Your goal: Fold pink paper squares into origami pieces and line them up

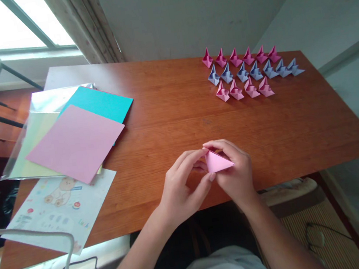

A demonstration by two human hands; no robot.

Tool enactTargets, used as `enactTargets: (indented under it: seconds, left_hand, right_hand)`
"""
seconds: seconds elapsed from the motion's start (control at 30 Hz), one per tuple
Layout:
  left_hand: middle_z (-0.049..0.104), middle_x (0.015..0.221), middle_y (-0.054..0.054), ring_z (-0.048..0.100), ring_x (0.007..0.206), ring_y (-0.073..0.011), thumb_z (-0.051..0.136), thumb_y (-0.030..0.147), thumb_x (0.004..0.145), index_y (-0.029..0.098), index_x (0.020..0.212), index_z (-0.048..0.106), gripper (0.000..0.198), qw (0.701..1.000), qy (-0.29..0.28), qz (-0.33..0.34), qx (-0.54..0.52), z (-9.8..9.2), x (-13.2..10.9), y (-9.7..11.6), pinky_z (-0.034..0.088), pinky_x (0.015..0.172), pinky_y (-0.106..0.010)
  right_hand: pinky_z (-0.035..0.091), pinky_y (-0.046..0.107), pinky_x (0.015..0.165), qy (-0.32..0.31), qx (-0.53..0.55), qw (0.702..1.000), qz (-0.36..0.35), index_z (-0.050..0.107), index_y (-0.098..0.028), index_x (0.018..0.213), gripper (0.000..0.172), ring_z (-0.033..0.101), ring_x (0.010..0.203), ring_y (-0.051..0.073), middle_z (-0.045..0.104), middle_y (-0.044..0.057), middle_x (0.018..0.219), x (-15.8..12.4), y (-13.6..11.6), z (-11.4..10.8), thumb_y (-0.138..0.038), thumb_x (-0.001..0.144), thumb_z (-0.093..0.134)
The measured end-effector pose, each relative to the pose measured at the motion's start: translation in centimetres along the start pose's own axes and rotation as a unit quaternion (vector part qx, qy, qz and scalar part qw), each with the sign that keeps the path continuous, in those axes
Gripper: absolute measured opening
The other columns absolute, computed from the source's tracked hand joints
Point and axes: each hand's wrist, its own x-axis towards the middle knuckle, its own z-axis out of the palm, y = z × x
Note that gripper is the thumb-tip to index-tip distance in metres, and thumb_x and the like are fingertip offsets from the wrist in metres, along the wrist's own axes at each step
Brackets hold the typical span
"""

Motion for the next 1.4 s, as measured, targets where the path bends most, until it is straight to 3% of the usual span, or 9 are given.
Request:
enactTargets:
  seconds: [0.13, 0.5, 0.73, 0.97, 1.17, 1.3, 1.4]
  left_hand:
    - [0.067, 0.118, -0.012, 0.068, 0.099, -0.0174, 0.069, 0.011, 0.089, 0.016, 0.132, 0.059, 0.044, 0.999, 0.002, 0.038, 0.017, -0.1, -0.1, 0.1, 0.06, 0.087, -0.03]
    - [0.06, 0.132, -0.014, 0.062, 0.12, -0.0225, 0.058, 0.001, 0.082, 0.018, 0.143, 0.054, 0.064, 0.996, -0.017, 0.061, 0.057, 0.1, -0.5, -0.5, 0.054, 0.101, -0.035]
    - [0.063, 0.131, -0.011, 0.062, 0.119, -0.0227, 0.052, 0.003, 0.088, 0.022, 0.14, 0.059, 0.056, 1.0, 0.018, -0.001, -0.026, -0.4, 0.0, -0.1, 0.054, 0.098, -0.034]
    - [0.069, 0.127, -0.009, 0.064, 0.12, -0.0238, 0.051, 0.008, 0.09, 0.024, 0.129, 0.069, 0.046, 0.993, 0.035, -0.074, -0.09, -0.6, 0.4, 0.3, 0.051, 0.102, -0.036]
    - [0.07, 0.133, -0.007, 0.063, 0.125, -0.0259, 0.055, 0.015, 0.091, 0.024, 0.126, 0.073, 0.04, 0.963, 0.029, -0.174, -0.206, -1.1, 0.1, -0.7, 0.05, 0.106, -0.037]
    - [0.071, 0.134, -0.008, 0.062, 0.128, -0.0289, 0.054, 0.021, 0.093, 0.023, 0.126, 0.073, 0.038, 0.943, 0.023, -0.197, -0.268, -1.2, -0.1, -1.0, 0.052, 0.102, -0.038]
    - [0.072, 0.129, -0.01, 0.066, 0.121, -0.0265, 0.061, 0.028, 0.096, 0.02, 0.123, 0.072, 0.031, 0.938, 0.041, -0.208, -0.276, -0.9, 0.1, -0.5, 0.055, 0.096, -0.034]
  right_hand:
    - [0.054, 0.033, 0.075, -0.002, 0.026, 0.999, 0.02, 0.072, -0.024, 0.099, 0.034, 0.069, 0.087, 0.02, 0.073, 0.002, 0.094, 0.1, -0.2, -0.1, -0.003, 0.074, 0.06]
    - [0.056, 0.038, 0.085, -0.009, -0.069, 0.995, -0.072, 0.071, -0.022, 0.107, 0.022, 0.069, 0.095, 0.022, 0.076, 0.006, 0.103, 0.2, -0.3, -0.5, -0.012, 0.09, 0.063]
    - [0.058, 0.038, 0.093, -0.036, -0.036, 0.998, -0.047, 0.067, -0.026, 0.126, 0.033, 0.07, 0.105, 0.022, 0.072, 0.008, 0.121, -0.2, -0.2, -1.2, -0.02, 0.094, 0.065]
    - [0.056, 0.044, 0.1, -0.028, 0.062, 0.998, 0.0, 0.074, -0.034, 0.117, 0.029, 0.067, 0.118, 0.024, 0.072, 0.004, 0.122, -0.5, -0.5, -1.3, -0.018, 0.096, 0.061]
    - [0.054, 0.041, 0.104, -0.065, 0.091, 0.994, 0.014, 0.077, -0.033, 0.112, 0.036, 0.065, 0.119, 0.021, 0.07, 0.002, 0.125, -0.6, -0.4, -1.6, -0.01, 0.096, 0.054]
    - [0.052, 0.044, 0.107, -0.084, 0.071, 0.994, 0.001, 0.075, -0.03, 0.117, 0.035, 0.063, 0.124, 0.023, 0.066, 0.005, 0.133, -0.8, -0.6, -1.8, -0.012, 0.095, 0.053]
    - [0.054, 0.046, 0.105, -0.08, 0.048, 0.996, -0.015, 0.075, -0.029, 0.116, 0.03, 0.064, 0.123, 0.025, 0.066, 0.006, 0.134, -0.9, -0.8, -1.7, -0.016, 0.095, 0.057]
